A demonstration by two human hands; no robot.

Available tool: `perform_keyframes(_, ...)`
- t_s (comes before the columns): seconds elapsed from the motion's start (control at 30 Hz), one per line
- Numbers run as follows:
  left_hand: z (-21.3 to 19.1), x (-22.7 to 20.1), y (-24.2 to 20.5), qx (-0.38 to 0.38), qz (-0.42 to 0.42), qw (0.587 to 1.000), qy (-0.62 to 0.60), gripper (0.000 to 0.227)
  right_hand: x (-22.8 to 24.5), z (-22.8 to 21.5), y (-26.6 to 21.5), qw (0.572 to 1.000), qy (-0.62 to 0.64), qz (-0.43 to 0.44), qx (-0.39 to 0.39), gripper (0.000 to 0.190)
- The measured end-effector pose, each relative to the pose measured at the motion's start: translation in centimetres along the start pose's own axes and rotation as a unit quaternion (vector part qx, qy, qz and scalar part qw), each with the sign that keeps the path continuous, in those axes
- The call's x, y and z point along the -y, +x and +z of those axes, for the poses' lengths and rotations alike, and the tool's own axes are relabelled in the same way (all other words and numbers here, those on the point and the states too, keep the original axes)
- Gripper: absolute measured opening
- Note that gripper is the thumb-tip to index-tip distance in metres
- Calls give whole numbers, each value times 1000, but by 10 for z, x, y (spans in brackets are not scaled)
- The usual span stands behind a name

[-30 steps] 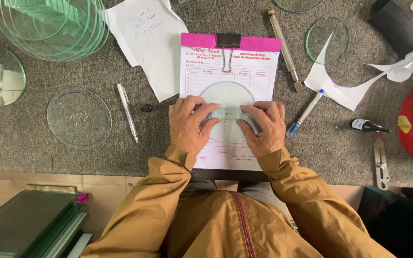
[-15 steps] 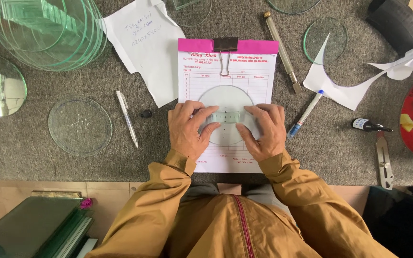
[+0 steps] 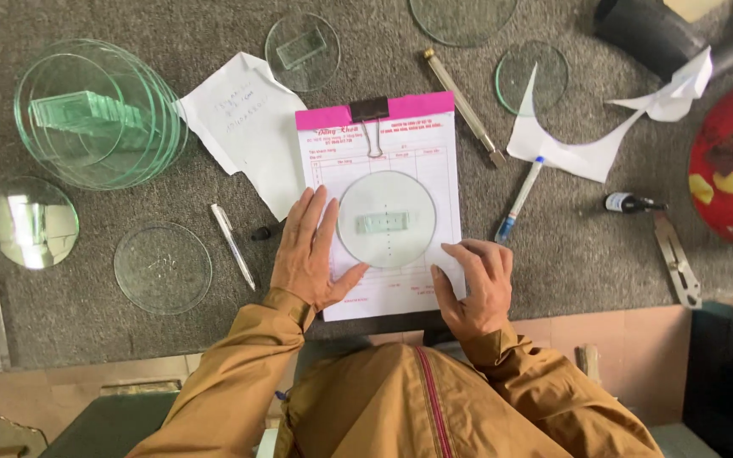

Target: The person marks small rectangular glass pieces with a black marker, then places them on a circular glass template to align with printed lines. The person repeats this process for multiple pieces, occasionally picking up and setting down other glass items on the table.

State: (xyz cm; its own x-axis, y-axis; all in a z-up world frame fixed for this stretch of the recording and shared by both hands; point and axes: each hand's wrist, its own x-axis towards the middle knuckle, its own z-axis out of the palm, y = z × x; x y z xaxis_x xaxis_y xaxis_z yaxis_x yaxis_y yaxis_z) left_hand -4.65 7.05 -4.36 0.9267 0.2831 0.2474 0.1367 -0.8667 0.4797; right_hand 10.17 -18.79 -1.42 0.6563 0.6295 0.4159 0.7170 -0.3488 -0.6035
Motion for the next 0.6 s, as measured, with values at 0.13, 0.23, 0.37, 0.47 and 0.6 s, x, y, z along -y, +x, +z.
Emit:
perform_keyframes(0.13, -5, 12, 19, -9, 47, 999, 9, 95, 25, 27, -5, 993, -67, 77, -66, 43)
perform_keyframes(0.23, -11, 10, 12, 27, 26, 999, -35, 88, 54, 55, -17, 975, -116, 147, -118, 53)
perform_keyframes(0.37, 4, 20, 11, 23, 25, 999, -23, 80, 68, 102, -4, 955, -155, 178, -180, 60)
perform_keyframes(0.47, -5, 14, 13, 39, 12, 999, -16, 77, 80, 117, 11, 943, -178, 208, -190, 65)
perform_keyframes(0.6, 1, 15, 8, 90, 1, 996, 10, 81, 82, 128, 25, 935, -165, 253, -185, 70)
